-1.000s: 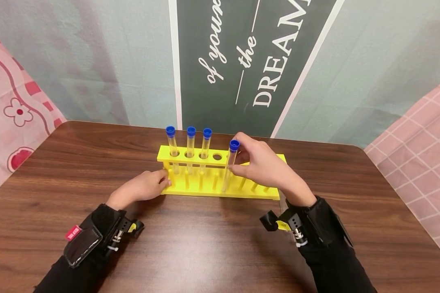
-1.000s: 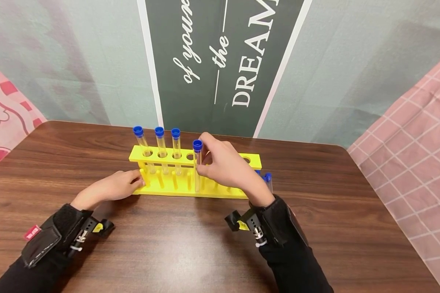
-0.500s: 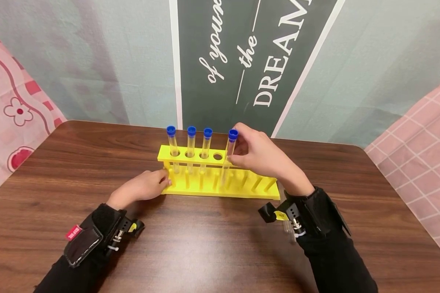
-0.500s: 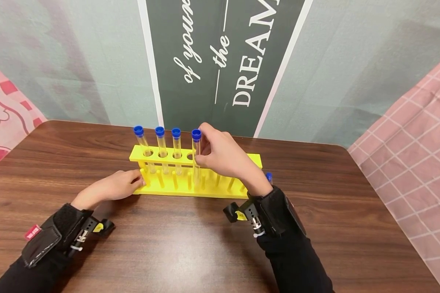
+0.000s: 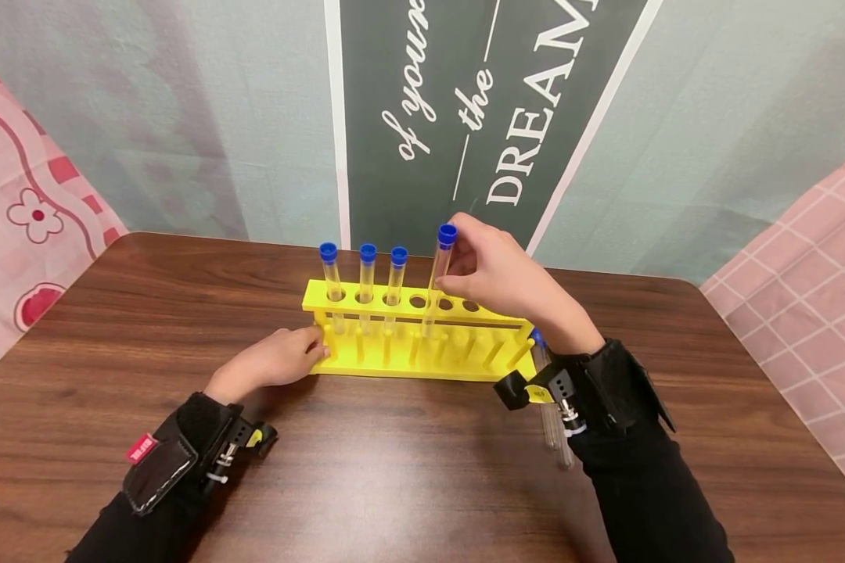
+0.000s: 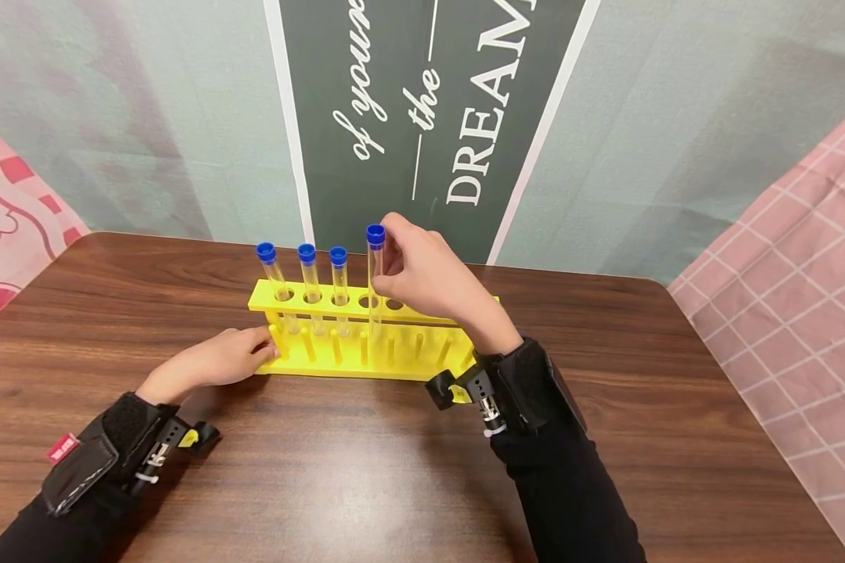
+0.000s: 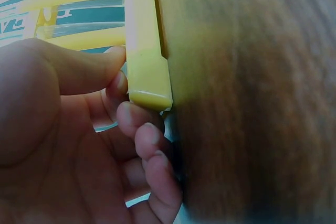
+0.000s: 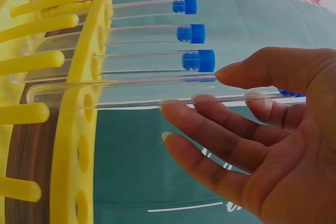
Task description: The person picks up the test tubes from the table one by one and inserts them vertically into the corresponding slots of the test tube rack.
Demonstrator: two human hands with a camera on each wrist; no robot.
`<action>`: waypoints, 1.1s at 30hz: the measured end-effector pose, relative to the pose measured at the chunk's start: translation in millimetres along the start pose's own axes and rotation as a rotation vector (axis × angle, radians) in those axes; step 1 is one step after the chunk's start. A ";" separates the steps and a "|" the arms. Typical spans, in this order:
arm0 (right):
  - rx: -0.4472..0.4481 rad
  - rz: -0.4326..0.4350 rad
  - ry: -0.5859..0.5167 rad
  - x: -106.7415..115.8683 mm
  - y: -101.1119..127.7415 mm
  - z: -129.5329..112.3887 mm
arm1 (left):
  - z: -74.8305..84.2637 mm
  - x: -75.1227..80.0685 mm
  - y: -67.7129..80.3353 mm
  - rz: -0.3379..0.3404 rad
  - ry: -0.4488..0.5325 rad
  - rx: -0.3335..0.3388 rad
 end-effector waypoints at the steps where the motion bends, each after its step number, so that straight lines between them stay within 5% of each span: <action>1: 0.003 0.002 0.000 1.1 -0.8 -0.4 | -0.1 -0.2 -0.2 0.000 -0.001 0.000; 33: 0.037 0.103 -0.044 16.8 -11.2 -11.9 | -0.2 -0.1 -0.8 -0.006 -0.015 0.008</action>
Point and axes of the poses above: each hand's wrist, its own y-axis away from the middle knuckle, its own x-axis out of the back of the hand, z = x × y, the point moved 2 cm from there along -y, towards the middle knuckle, and after that the axes turned 2 degrees about -y, right-handed, at the moved point
